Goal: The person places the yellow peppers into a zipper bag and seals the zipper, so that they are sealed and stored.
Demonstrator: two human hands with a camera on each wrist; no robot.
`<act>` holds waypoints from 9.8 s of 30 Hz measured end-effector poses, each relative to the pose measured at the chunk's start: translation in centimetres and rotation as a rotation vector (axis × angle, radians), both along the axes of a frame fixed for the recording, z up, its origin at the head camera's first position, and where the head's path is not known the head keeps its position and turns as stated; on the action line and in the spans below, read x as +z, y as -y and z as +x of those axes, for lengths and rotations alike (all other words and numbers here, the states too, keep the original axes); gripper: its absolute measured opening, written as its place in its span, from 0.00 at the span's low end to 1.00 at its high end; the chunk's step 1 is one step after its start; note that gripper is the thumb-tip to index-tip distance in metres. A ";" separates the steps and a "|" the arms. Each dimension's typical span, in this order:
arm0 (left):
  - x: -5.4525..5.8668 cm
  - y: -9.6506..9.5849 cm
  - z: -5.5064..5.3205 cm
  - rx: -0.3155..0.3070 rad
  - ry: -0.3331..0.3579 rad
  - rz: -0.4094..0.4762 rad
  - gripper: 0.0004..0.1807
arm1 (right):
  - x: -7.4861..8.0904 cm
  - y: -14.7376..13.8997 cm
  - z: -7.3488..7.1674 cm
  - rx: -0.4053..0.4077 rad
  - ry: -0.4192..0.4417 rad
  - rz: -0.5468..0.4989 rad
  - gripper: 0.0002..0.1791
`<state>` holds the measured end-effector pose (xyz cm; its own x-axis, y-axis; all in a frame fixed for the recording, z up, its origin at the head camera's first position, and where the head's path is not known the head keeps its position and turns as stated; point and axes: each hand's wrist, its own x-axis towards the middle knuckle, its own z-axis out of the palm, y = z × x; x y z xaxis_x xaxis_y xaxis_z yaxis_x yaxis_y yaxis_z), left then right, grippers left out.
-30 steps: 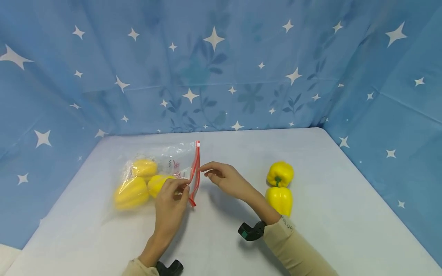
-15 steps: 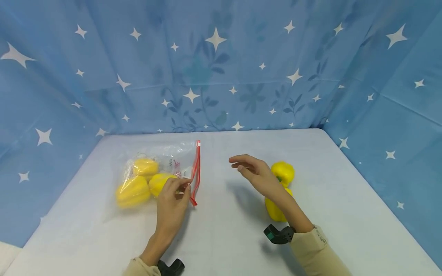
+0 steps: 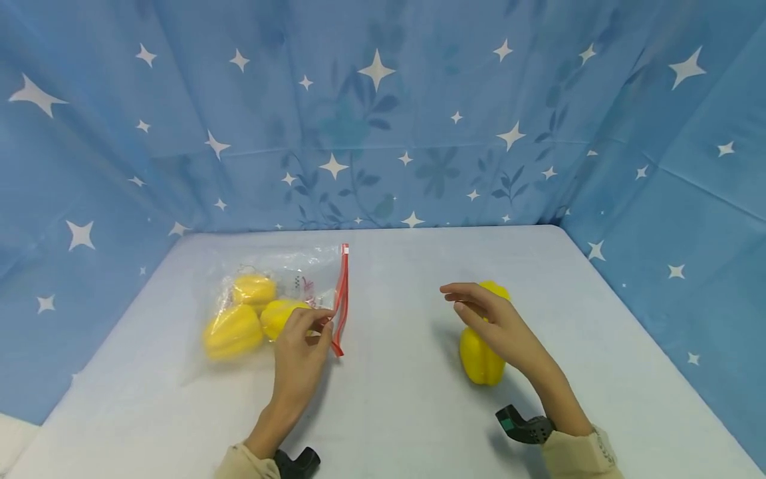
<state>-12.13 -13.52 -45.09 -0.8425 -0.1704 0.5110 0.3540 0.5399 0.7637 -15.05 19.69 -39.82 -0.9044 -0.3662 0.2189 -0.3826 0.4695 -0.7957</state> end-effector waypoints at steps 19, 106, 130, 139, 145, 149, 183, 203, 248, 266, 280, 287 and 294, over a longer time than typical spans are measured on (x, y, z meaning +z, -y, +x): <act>0.6 0.1 -0.1 -0.015 0.034 0.020 0.11 | 1.2 -2.8 1.9 0.052 0.143 0.313 0.25; 0.8 0.0 0.3 0.009 -0.042 -0.059 0.15 | -2.9 2.7 1.3 0.032 -0.082 0.284 0.42; 0.7 -0.4 0.5 0.054 -0.021 -0.228 0.15 | -4.9 10.1 -2.8 -0.017 0.120 -0.010 0.41; 1.0 -0.4 0.6 0.078 -0.018 -0.247 0.14 | -5.0 12.5 -4.0 -0.018 0.080 -0.018 0.41; 0.8 -0.4 0.6 0.086 -0.059 -0.267 0.15 | -5.3 14.3 -4.4 -0.037 0.094 -0.063 0.42; 0.7 -0.3 0.6 0.075 -0.060 -0.254 0.15 | -5.5 15.5 -4.8 -0.089 0.118 -0.113 0.41; 0.1 -0.9 0.8 -0.127 -0.156 -0.173 0.19 | -6.1 17.7 -5.0 -0.142 0.077 -0.188 0.33; 0.3 -1.8 1.6 -0.181 -0.110 -0.137 0.18 | -6.7 18.6 -4.1 -0.158 0.107 -0.242 0.31; -0.1 -1.5 1.2 -0.187 -0.134 -0.102 0.18 | -6.2 17.9 -3.7 0.047 0.091 -0.117 0.14; 0.5 -1.3 1.1 -0.152 -0.093 -0.128 0.19 | -3.0 12.2 0.2 0.050 0.150 -0.136 0.25; 0.3 -1.4 1.5 -0.156 -0.072 -0.104 0.18 | -2.0 6.4 1.5 -0.077 0.075 -0.194 0.24; 0.4 -1.3 1.3 -0.162 -0.092 -0.106 0.18 | -1.5 3.7 1.0 -0.218 -0.096 -0.160 0.23; 0.7 -1.2 1.3 -0.171 -0.086 -0.112 0.18 | -1.8 2.2 0.2 -0.376 -0.293 -0.025 0.24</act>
